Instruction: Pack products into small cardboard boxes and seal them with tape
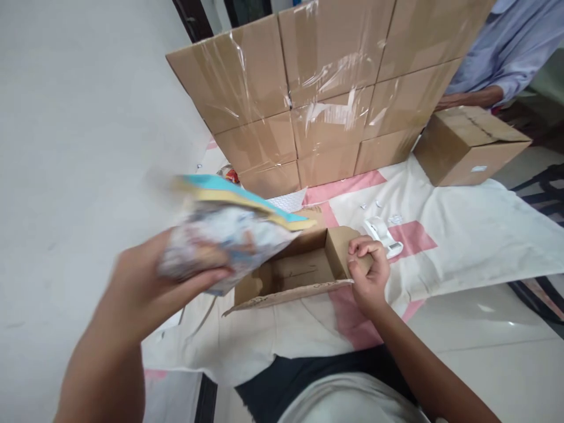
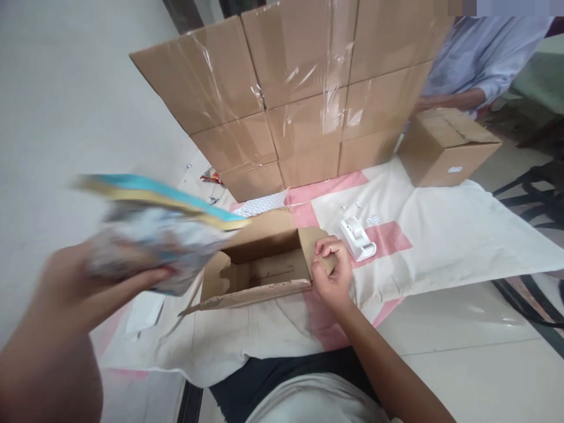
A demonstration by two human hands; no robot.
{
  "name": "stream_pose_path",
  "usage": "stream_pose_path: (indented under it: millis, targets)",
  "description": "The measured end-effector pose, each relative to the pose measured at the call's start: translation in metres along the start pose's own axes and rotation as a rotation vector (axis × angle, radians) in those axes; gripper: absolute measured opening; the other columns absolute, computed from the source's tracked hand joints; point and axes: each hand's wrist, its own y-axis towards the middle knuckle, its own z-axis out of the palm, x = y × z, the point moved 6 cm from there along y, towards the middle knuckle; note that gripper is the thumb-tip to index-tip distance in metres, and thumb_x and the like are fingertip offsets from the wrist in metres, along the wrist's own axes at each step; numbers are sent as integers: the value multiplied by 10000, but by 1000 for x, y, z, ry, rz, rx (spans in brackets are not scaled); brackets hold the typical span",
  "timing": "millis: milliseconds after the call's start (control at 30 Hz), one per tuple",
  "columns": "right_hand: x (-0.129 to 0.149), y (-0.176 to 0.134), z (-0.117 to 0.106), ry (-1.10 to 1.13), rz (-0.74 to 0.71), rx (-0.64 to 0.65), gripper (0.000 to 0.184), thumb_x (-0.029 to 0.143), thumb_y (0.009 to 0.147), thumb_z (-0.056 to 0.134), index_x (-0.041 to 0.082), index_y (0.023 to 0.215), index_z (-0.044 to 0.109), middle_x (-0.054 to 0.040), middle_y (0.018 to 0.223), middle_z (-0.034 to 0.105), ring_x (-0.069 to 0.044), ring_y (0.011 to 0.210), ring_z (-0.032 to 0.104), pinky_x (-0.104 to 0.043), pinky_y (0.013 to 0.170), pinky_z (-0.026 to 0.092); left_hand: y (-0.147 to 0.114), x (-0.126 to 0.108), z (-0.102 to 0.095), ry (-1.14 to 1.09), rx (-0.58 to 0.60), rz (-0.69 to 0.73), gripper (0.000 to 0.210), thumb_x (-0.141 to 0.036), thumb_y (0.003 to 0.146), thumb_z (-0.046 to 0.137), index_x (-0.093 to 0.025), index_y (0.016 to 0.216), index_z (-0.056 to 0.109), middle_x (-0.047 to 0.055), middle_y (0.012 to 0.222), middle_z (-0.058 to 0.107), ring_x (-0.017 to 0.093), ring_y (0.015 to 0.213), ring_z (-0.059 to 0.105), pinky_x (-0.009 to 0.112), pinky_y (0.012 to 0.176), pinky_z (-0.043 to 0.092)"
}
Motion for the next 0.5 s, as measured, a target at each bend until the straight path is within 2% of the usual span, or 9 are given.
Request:
stream_pose_path:
  millis: [67,133,167,233,267,300,367,433,500]
  targets:
    - [0,-3,-2,-3,-9,4,162,104,895,560,235,902,464,4,862,524,-165,809,532,-333,774,406,29,-10,40,144,224,-10,400,-632,892,671,-247,999,702,14,868,734,247,760,691,338,637,503]
    - [-1,-6,-3,-6,-8,7,160,106,899,559,236,916,468,1,874,522,-169,821,535,-339,784,411,44,-25,97,284,558,40,416,-616,901,660,-218,1020,690,59,874,752,303,802,722,353,630,496]
    - [-2,-8,-3,-7,-3,4,156,109,901,557,236,922,469,0,879,522,-170,826,537,-342,787,413,46,-34,124,311,689,101,412,-591,910,661,-209,1060,685,84,938,765,327,868,735,365,659,513]
    - [-2,-10,-4,-11,16,0,149,114,907,550,236,933,471,-3,888,523,-174,838,541,-344,789,415,44,-44,167,349,859,169,362,-499,895,702,-193,1086,685,119,998,775,352,927,743,390,710,538]
    - [-1,-10,-5,-15,22,-2,146,114,909,544,236,938,472,-5,894,525,-174,842,544,-343,787,416,41,-45,180,352,904,183,353,-466,887,712,-188,1103,684,128,1026,776,353,939,744,402,733,548]
    - [1,-10,-6,-16,19,-3,146,111,910,537,238,942,472,-4,895,526,-174,841,545,-342,782,417,38,-45,186,349,918,186,361,-449,883,717,-183,1124,680,132,1053,774,353,949,744,415,758,555]
    - [10,-8,-12,-23,-20,-9,159,100,900,528,242,949,475,4,876,521,-171,822,538,-346,787,423,33,-45,180,305,860,213,420,-462,898,708,-179,1204,655,133,1154,753,347,1034,725,439,841,556]
    - [23,-6,-21,-59,-86,-29,193,82,877,544,249,958,491,11,849,518,-171,801,530,-363,808,441,28,-46,157,225,730,281,442,-477,962,638,-192,1298,610,120,1255,715,320,1140,681,441,930,528]
    - [35,-4,-32,-118,-152,-70,242,80,848,597,256,1001,535,2,851,528,-186,818,542,-383,819,468,22,-45,131,164,594,329,389,-459,1031,529,-207,1317,605,94,1227,714,278,1126,660,425,952,498]
